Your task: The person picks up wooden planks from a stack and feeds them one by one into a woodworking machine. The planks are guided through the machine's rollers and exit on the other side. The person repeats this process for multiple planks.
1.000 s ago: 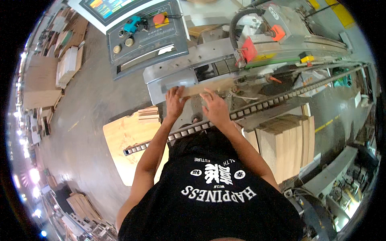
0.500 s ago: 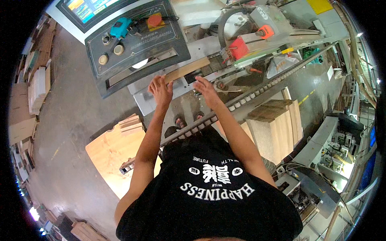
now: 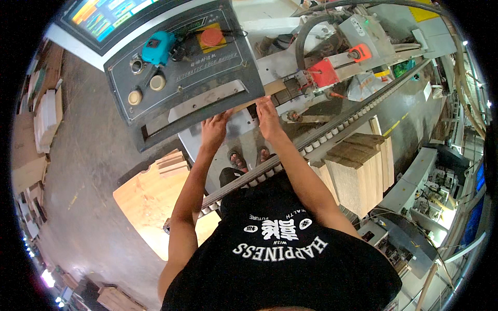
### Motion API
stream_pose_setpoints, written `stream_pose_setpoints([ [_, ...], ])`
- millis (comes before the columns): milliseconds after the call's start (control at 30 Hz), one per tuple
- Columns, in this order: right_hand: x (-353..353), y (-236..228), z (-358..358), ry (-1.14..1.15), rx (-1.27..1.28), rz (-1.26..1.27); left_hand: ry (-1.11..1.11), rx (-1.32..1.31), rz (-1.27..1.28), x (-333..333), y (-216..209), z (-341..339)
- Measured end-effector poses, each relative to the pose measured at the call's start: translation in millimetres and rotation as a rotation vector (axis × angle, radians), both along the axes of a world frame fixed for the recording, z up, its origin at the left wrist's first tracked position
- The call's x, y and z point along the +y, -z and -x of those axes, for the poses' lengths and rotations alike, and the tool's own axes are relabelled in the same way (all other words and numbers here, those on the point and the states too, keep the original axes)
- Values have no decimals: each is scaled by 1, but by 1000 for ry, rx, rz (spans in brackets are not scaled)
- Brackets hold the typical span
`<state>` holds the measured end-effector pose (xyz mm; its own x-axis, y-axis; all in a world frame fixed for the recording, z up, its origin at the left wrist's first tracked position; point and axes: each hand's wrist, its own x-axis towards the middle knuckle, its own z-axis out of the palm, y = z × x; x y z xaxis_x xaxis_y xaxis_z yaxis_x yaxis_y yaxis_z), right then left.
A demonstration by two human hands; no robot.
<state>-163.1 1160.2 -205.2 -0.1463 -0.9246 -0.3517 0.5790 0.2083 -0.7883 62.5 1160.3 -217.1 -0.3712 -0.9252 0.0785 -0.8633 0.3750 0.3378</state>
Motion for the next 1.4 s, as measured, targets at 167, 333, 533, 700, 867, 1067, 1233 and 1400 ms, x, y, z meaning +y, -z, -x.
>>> stream_pose_setpoints([
  [167, -16, 8, 46, 0, -29, 54, 2, -102, -113, -17, 12, 43],
  [333, -21, 28, 89, 61, -5, 144, 41, 95, -9, -32, -14, 95],
  [533, -12, -13, 72, 56, 82, 87, 92, 27, 177, -43, -25, 118],
  [700, 47, -24, 61, 40, 172, 81, 119, 9, 250, -57, -10, 155],
  [867, 158, -50, 110, -127, 841, -26, 104, 56, 323, -70, -4, 193],
  [1067, 293, -60, 168, -108, 1231, -452, 6, 209, 244, -86, -5, 206],
  [1233, 375, -30, 214, -338, 1683, -802, -6, 222, 248, -53, -12, 164],
  [1400, 404, 32, 249, -439, 1809, -955, 8, 159, 349, 32, 29, 98],
])
